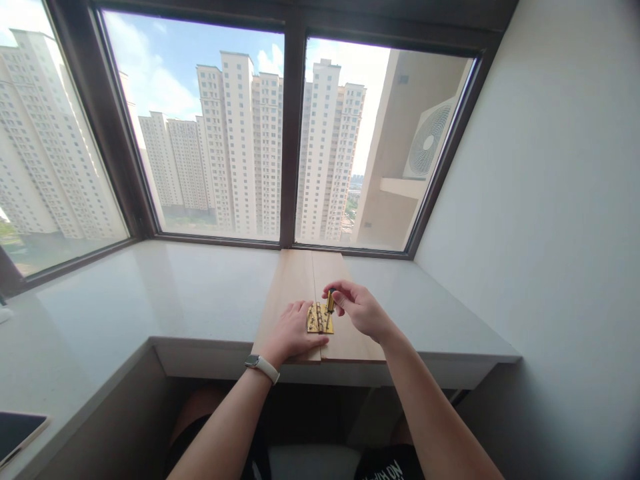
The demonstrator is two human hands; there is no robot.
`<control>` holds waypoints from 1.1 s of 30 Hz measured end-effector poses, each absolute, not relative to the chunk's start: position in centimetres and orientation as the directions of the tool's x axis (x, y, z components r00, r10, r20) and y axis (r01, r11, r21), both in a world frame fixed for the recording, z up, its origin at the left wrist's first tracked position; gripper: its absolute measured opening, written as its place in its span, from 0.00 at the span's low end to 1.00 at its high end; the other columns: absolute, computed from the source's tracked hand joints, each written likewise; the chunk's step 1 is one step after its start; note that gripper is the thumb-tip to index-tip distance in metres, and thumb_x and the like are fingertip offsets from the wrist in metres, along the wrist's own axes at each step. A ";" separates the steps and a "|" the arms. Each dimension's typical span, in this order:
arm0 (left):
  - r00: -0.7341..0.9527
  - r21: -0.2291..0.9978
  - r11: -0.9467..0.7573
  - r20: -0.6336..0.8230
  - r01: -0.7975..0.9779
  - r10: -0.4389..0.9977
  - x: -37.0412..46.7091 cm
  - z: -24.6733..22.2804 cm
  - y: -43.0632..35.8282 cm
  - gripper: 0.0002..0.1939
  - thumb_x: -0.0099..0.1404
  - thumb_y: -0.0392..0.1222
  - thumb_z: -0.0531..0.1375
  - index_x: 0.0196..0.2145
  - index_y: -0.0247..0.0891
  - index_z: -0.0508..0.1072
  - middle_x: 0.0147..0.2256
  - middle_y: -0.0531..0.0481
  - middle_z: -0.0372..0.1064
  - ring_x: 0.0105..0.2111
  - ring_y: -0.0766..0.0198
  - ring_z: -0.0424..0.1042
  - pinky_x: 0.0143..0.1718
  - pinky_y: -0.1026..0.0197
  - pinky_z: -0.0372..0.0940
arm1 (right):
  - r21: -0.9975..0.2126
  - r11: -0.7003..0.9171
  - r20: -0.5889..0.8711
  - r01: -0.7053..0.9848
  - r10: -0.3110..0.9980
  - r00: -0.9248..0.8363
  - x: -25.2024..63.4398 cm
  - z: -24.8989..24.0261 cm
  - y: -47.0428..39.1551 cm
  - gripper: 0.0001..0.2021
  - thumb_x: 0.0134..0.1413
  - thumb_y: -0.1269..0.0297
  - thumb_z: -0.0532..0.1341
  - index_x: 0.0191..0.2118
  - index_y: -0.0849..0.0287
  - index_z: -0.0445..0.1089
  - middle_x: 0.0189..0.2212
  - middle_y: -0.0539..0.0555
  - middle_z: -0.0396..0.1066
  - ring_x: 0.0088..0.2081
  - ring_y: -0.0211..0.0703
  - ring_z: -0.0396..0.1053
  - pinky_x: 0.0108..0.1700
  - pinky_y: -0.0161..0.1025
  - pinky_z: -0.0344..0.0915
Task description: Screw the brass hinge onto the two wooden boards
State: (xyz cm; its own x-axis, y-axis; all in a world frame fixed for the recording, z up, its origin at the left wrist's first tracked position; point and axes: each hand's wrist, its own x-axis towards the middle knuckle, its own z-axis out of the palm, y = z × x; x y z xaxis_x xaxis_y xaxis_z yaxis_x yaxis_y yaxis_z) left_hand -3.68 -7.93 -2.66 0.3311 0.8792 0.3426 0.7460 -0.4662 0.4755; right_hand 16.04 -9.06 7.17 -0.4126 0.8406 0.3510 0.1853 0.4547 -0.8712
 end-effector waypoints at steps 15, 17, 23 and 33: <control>0.329 0.471 -0.465 0.344 0.750 0.880 -3.8 -3.2 -7.6 0.48 0.52 0.68 0.63 0.64 0.41 0.58 0.59 0.38 0.62 0.59 0.42 0.60 0.61 0.46 0.56 | -0.826 0.498 0.468 0.264 0.867 -0.170 14.7 5.5 -8.7 0.20 0.51 0.44 0.67 0.34 0.55 0.65 0.27 0.53 0.73 0.25 0.41 0.67 0.25 0.38 0.64; 0.331 0.471 -0.468 0.346 0.748 0.878 -3.8 -3.2 -7.7 0.48 0.52 0.69 0.63 0.63 0.41 0.58 0.58 0.39 0.62 0.58 0.43 0.60 0.60 0.46 0.56 | -0.836 0.493 0.466 0.241 0.870 -0.162 14.6 5.5 -8.7 0.21 0.50 0.44 0.68 0.32 0.55 0.62 0.26 0.52 0.73 0.24 0.40 0.66 0.23 0.37 0.63; 0.330 0.474 -0.471 0.353 0.744 0.876 -3.8 -3.2 -7.6 0.47 0.52 0.68 0.64 0.63 0.42 0.59 0.57 0.40 0.63 0.57 0.43 0.61 0.59 0.46 0.57 | -0.856 0.485 0.423 0.180 0.856 -0.296 15.1 6.4 -9.0 0.18 0.57 0.46 0.63 0.42 0.55 0.65 0.32 0.52 0.74 0.27 0.38 0.66 0.27 0.38 0.66; 0.341 0.478 -0.482 0.355 0.734 0.871 -3.8 -3.1 -7.7 0.47 0.53 0.66 0.65 0.63 0.40 0.59 0.57 0.39 0.62 0.57 0.44 0.61 0.58 0.49 0.55 | -0.866 0.474 0.395 0.159 0.844 -0.362 16.0 5.8 -8.0 0.16 0.62 0.49 0.59 0.46 0.56 0.70 0.40 0.56 0.76 0.26 0.36 0.67 0.31 0.40 0.69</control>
State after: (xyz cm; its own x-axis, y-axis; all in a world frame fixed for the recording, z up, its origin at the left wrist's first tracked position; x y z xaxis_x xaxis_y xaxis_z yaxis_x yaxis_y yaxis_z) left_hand -3.79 -7.66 -3.13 0.3408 0.8707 0.3547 0.7339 -0.4821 0.4784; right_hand 15.99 -7.98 5.79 -0.3622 0.8441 0.3953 0.1593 0.4739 -0.8661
